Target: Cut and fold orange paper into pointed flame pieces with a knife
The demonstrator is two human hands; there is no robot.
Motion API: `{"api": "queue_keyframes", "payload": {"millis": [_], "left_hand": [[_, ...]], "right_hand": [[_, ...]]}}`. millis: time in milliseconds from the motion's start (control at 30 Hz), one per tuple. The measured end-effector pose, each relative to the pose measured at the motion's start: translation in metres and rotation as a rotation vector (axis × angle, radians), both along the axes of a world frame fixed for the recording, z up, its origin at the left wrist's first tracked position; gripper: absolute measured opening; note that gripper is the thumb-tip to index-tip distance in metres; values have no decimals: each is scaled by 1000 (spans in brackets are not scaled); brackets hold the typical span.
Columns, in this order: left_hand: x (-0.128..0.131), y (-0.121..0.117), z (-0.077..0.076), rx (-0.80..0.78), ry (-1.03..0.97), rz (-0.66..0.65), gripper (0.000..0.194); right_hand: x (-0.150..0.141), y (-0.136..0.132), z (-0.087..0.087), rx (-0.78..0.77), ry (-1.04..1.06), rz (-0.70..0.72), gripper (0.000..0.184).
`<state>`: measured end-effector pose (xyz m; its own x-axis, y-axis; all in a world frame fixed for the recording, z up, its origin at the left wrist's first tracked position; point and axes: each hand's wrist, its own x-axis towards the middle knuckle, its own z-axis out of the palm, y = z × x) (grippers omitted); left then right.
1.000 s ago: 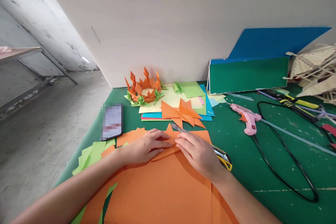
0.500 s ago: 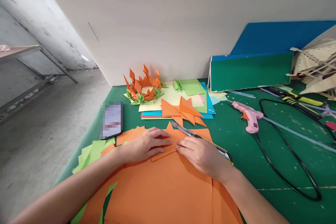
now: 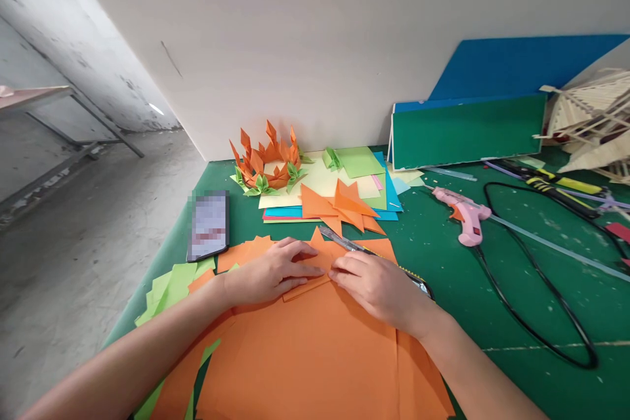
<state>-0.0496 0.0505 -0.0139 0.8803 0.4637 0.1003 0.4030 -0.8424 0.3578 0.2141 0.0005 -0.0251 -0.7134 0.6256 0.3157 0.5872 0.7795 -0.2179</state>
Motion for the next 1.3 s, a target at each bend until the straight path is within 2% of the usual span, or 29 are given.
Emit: {"api": "queue_keyframes", "payload": {"millis": [233,533,700,1300], "left_hand": [[1,1,1,-45,44,16,33],[-1,1,-2,-27,20,2,34],[-1,2,-4,-22,12,-14,34],[2,2,-1,-78,-13,-1,25]], "right_hand": [[4,2,4,-40,-1,-23,31],[3,0,4,-10,1,-11,30],[2,-1,4,-66,11,4,24],[-32,-9,10,-232,43,115,27]]}}
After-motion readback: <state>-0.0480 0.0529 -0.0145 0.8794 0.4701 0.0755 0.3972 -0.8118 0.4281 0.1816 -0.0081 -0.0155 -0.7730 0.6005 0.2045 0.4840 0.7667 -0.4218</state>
